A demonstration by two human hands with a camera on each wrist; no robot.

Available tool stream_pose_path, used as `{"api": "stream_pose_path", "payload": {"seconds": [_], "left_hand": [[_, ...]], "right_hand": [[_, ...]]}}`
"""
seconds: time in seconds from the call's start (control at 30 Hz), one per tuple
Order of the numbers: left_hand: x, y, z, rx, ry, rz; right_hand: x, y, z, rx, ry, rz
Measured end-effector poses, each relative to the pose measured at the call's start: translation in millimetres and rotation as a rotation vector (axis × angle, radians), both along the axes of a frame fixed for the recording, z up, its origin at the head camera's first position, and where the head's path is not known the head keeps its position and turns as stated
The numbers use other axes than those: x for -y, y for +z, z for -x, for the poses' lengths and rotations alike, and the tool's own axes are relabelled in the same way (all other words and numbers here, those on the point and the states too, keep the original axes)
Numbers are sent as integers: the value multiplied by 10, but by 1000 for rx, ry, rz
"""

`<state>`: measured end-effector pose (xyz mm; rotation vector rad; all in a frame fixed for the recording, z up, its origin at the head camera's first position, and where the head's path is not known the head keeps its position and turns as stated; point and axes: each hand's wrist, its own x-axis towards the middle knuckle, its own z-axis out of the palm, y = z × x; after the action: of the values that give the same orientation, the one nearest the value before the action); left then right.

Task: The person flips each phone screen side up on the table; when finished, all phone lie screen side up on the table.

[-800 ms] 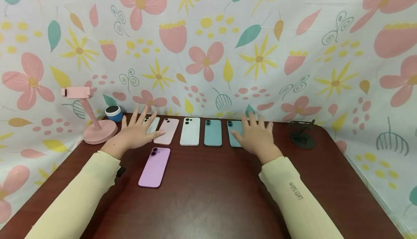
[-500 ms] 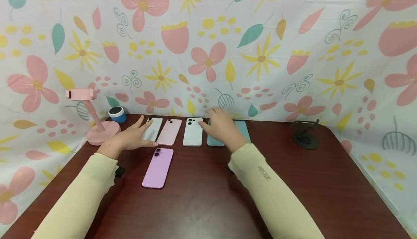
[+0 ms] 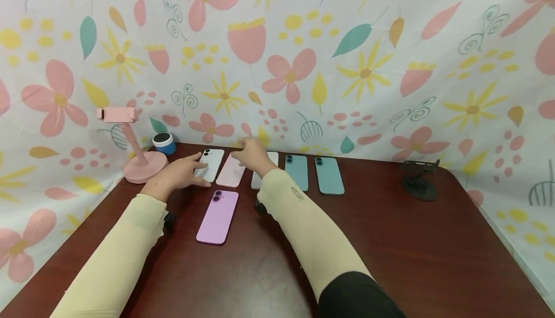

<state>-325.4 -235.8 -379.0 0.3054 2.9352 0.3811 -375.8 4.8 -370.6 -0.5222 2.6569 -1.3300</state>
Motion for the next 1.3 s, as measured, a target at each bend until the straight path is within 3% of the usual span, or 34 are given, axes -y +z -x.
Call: {"api": "stream_pose_path", "payload": {"seconds": [0.13, 0.2, 0.5, 0.6, 0.67, 0.7, 0.83, 0.9, 1.1, 1.3], "left_hand": [[34, -2, 51, -7, 16, 11], [48, -16, 69, -16, 21, 10], [43, -54, 85, -50, -29, 69], [34, -46, 91, -55, -45, 91], [41, -35, 95, -59, -47, 100], [43, -27, 94, -57, -44, 102], [67, -23, 110, -54, -31, 102], [67, -27, 104, -48, -28, 97], [80, 15, 129, -41, -32, 104], [96, -33, 142, -22, -39, 84]], "right_hand": [[268, -110, 142, 85, 39, 155], [386, -155, 196, 100, 48, 161], [673, -332, 396, -44, -6, -101], [685, -372, 450, -45, -5, -152], [686, -552, 623, -75, -8, -152], [692, -562, 645, -78, -9, -154], [740, -595, 693, -89, -3, -169], [751, -448, 560, -66, -1, -212], [756, -372, 583, -38, 25, -269], [752, -355, 641, -18, 47, -293]]}}
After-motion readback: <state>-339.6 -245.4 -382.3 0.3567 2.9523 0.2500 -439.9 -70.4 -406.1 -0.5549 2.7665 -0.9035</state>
